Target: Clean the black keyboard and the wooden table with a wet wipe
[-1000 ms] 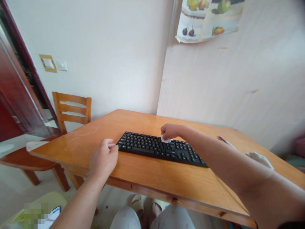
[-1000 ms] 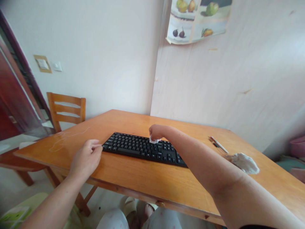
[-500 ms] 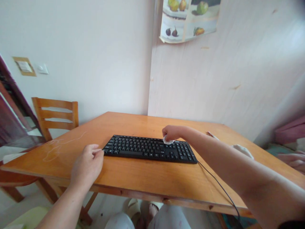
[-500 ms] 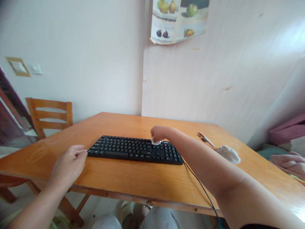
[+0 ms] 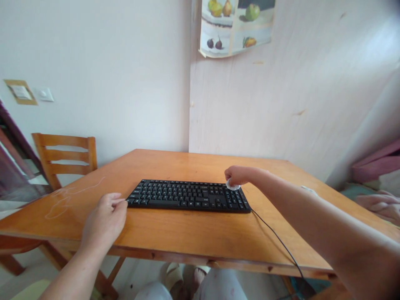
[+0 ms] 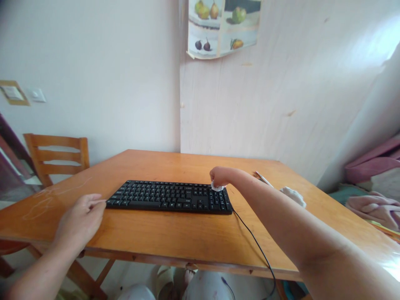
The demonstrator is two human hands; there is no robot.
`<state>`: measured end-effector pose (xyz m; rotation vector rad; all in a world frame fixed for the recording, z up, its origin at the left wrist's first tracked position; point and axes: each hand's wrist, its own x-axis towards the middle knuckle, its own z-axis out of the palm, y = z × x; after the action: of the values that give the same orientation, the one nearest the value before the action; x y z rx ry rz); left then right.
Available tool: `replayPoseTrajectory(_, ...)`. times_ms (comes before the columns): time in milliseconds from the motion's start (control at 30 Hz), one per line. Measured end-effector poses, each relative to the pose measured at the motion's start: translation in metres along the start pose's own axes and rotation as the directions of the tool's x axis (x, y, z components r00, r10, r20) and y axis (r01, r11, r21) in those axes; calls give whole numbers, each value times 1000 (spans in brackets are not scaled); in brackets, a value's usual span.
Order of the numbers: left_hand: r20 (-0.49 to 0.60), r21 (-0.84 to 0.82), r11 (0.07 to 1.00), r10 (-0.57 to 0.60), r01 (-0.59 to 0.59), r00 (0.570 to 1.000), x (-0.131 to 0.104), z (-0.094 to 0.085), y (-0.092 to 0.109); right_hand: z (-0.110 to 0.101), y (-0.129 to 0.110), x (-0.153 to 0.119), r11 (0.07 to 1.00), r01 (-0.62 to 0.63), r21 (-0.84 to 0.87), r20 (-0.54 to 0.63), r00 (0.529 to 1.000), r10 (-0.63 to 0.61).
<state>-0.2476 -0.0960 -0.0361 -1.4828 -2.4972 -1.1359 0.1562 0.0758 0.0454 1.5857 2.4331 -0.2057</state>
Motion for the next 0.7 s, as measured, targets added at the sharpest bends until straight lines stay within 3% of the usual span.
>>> replayPoseTrajectory(133, -1, -7, 1000, -2, 2, 1000, -1, -2, 4, -1, 15, -9, 998, -64, -20, -25, 998, 64)
replayPoseTrajectory(267, -2, -12, 1000, 5, -5, 1000, -1, -1, 4, -2, 25, -14, 992, -121, -40, -132, 985, 115)
replayPoseTrajectory(400, -6, -15, 1000, 8, -8, 1000, 0, 0, 4, 4, 24, -14, 995, -95, 3, -227, 969, 93)
replayPoseTrajectory(700, 70, 0, 1000, -16, 16, 997, -3, -4, 11, 21, 6, -46, 999, 29, 26, -156, 987, -25)
